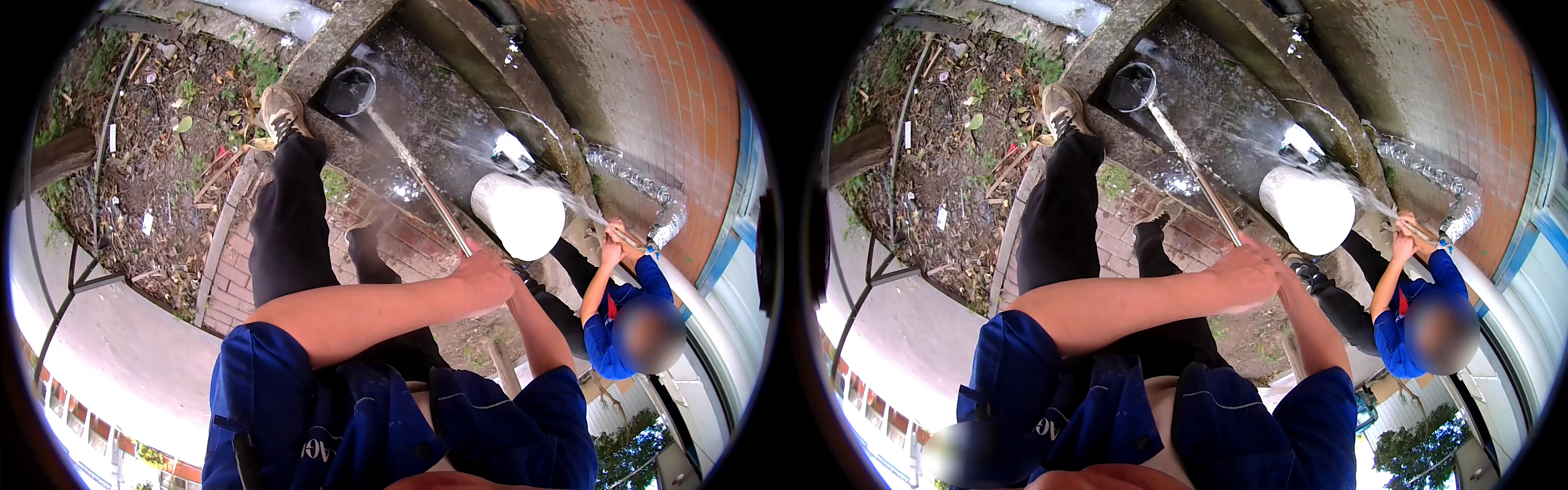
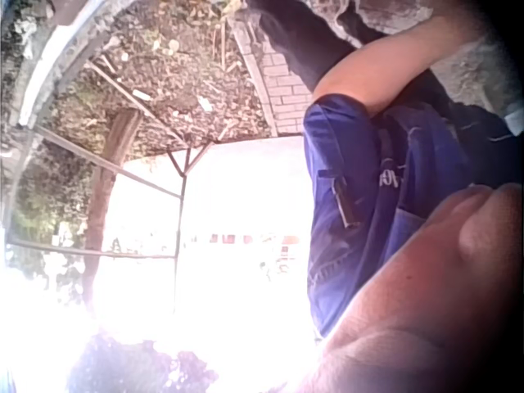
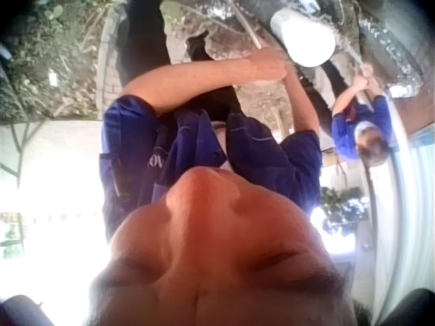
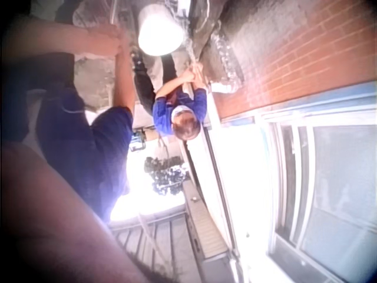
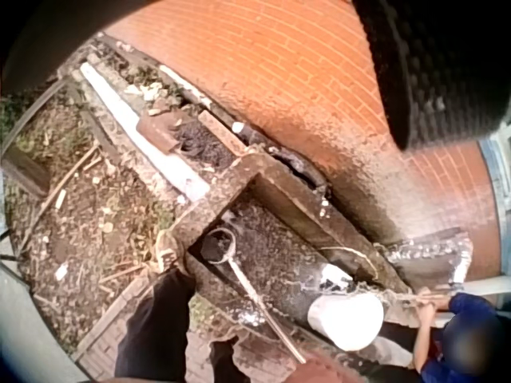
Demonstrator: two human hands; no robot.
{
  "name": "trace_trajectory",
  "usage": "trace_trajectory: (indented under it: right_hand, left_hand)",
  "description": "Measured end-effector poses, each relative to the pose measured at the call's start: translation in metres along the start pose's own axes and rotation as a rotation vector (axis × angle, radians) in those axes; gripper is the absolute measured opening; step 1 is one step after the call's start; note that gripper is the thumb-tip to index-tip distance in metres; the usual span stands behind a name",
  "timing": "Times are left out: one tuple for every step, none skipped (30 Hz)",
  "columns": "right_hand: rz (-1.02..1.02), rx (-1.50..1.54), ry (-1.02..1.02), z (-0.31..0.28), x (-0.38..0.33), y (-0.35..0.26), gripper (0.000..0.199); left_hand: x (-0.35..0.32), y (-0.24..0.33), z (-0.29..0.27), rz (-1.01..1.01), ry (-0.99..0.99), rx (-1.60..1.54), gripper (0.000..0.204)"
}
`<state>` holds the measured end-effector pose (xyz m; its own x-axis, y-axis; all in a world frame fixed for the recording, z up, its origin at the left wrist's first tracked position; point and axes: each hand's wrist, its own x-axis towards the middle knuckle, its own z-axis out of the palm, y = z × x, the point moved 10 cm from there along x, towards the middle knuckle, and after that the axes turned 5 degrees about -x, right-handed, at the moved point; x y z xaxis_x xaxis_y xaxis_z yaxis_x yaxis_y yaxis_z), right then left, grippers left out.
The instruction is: The person uses a long-handled metal scoop to remove debris and water from a concrete drainage channel. A second person assists by pouring water from a white bucket into the channel to help flush out the debris.
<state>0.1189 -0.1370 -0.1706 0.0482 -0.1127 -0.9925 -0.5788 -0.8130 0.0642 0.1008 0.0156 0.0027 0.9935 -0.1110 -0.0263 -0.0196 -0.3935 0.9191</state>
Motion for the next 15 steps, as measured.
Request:
trace_trajectory:
  right_hand:
    - [0.045,-0.029,0.137,-0.008,-0.002,0.012,0.04]
    - [0.089,-0.056,0.27,-0.013,-0.004,0.023,0.039]
    - [0.13,-0.083,0.405,-0.018,-0.01,0.033,0.039]
    - [0.142,-0.079,0.355,-0.035,-0.005,0.059,0.037]
    - [0.154,-0.077,0.309,-0.051,-0.003,0.083,0.036]
    - [0.12,-0.032,0.133,-0.05,-0.007,0.091,0.035]
    - [0.094,0.021,-0.039,-0.05,-0.018,0.1,0.035]
    - [0.072,0.071,-0.168,-0.02,-0.057,0.077,0.036]
    - [0.005,0.127,-0.181,-0.014,-0.082,0.069,0.039]
    - [-0.062,0.178,-0.199,-0.01,-0.101,0.062,0.041]
    - [-0.131,0.235,-0.219,-0.008,-0.114,0.055,0.043]
    - [-0.163,0.222,-0.214,-0.011,-0.123,0.051,0.045]
    - [-0.195,0.208,-0.209,-0.017,-0.131,0.046,0.046]
    - [-0.225,0.201,-0.198,-0.021,-0.139,0.04,0.047]
    - [-0.246,0.199,-0.195,-0.018,-0.146,0.026,0.047]
  left_hand:
    - [0.0,0.0,0.004,0.023,0.034,0.047,0.016]
    - [0.0,-0.001,0.007,0.004,-0.047,-0.025,0.016]
    - [-0.001,-0.001,0.005,-0.014,-0.127,-0.094,0.015]
    - [-0.003,-0.001,0.004,-0.033,-0.206,-0.163,0.015]
    - [-0.005,0.001,0.006,-0.037,-0.233,-0.172,0.015]
    - [-0.008,0.003,0.008,-0.043,-0.261,-0.168,0.015]
    - [-0.009,0.004,0.011,-0.043,-0.288,-0.16,0.014]
    - [-0.015,0.0,0.02,-0.066,-0.327,-0.117,0.014]
    - [-0.02,0.003,0.037,-0.043,-0.432,-0.054,0.014]
    - [-0.026,0.003,0.052,-0.027,-0.534,0.012,0.014]
    - [-0.033,0.003,0.067,-0.01,-0.641,0.082,0.015]
    - [-0.038,0.005,0.072,0.008,-0.669,0.109,0.015]
    - [-0.042,0.007,0.077,0.026,-0.695,0.133,0.015]
    - [-0.045,0.01,0.084,0.05,-0.727,0.157,0.015]
    - [-0.049,0.014,0.088,0.066,-0.745,0.162,0.014]
